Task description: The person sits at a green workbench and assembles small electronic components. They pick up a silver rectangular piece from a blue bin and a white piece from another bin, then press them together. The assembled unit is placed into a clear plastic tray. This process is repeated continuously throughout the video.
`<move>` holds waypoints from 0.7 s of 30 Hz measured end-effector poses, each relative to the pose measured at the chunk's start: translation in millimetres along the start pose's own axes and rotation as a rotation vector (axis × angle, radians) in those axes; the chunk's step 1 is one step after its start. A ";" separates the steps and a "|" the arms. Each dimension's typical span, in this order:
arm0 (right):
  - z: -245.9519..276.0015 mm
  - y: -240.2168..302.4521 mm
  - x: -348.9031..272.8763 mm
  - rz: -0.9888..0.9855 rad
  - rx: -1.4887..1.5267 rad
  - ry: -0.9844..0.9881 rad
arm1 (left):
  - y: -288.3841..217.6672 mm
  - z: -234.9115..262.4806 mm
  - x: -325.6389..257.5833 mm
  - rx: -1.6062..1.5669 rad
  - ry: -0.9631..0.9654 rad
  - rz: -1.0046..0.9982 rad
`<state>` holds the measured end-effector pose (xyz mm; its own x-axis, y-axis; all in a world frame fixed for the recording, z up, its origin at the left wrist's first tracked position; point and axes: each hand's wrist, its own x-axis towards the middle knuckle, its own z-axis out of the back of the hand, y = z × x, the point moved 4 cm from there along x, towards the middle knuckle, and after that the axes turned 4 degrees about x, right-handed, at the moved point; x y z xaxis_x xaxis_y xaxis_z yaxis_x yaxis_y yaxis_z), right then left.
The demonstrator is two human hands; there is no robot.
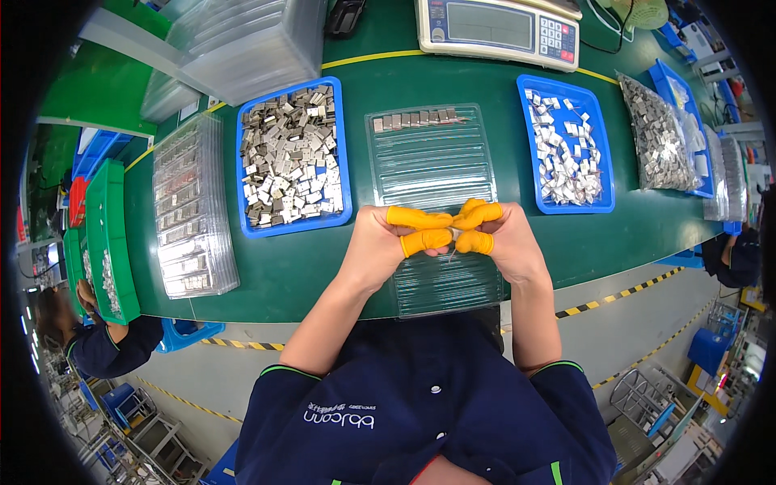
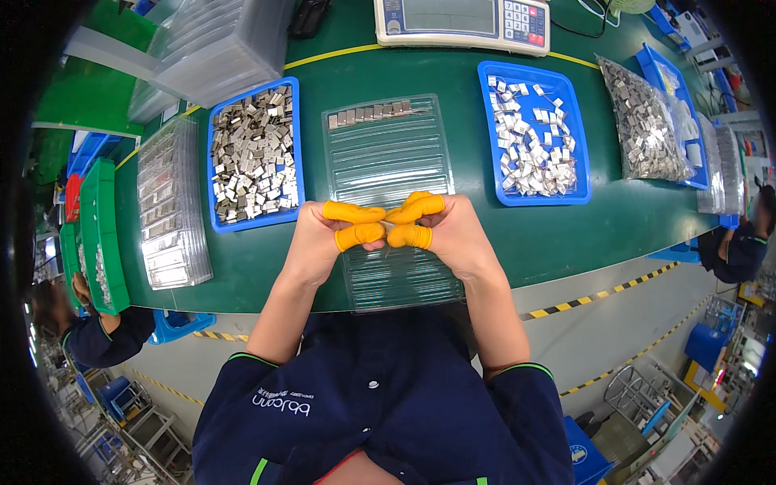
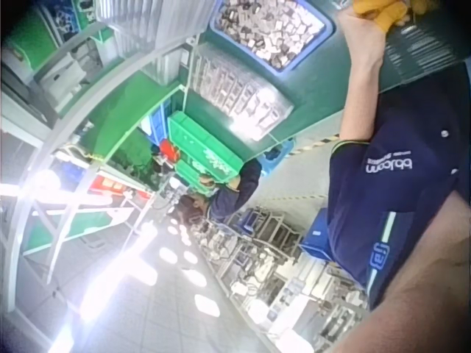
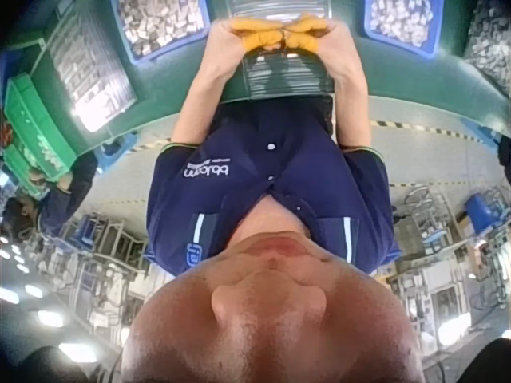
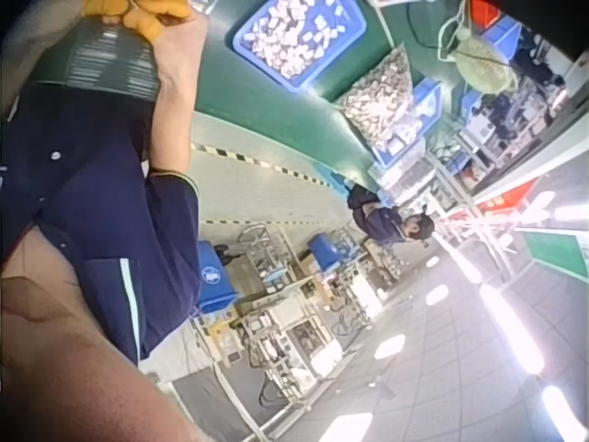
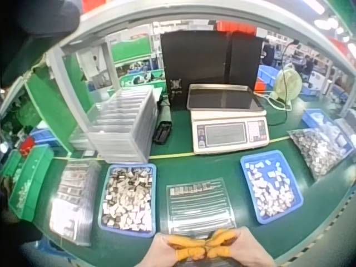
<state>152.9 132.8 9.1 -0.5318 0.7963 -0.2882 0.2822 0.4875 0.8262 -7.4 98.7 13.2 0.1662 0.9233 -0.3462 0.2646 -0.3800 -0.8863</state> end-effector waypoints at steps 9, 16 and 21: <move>-7.1 21.8 -2.4 0.622 -0.804 -0.390 | 1.1 -4.1 14.1 -0.052 -0.176 -0.134; -21.7 28.4 -2.1 0.855 -1.057 -0.381 | -2.0 -8.9 16.6 0.036 -0.209 -0.191; -13.5 30.2 -3.9 0.574 -0.729 -0.430 | -3.4 -1.0 15.5 -0.263 -0.271 -0.193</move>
<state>152.7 139.7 41.7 -0.0969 0.9723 0.2128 -0.2267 -0.2298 0.9465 -4.8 114.3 11.1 -0.1570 0.9468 -0.2808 0.5052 -0.1673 -0.8466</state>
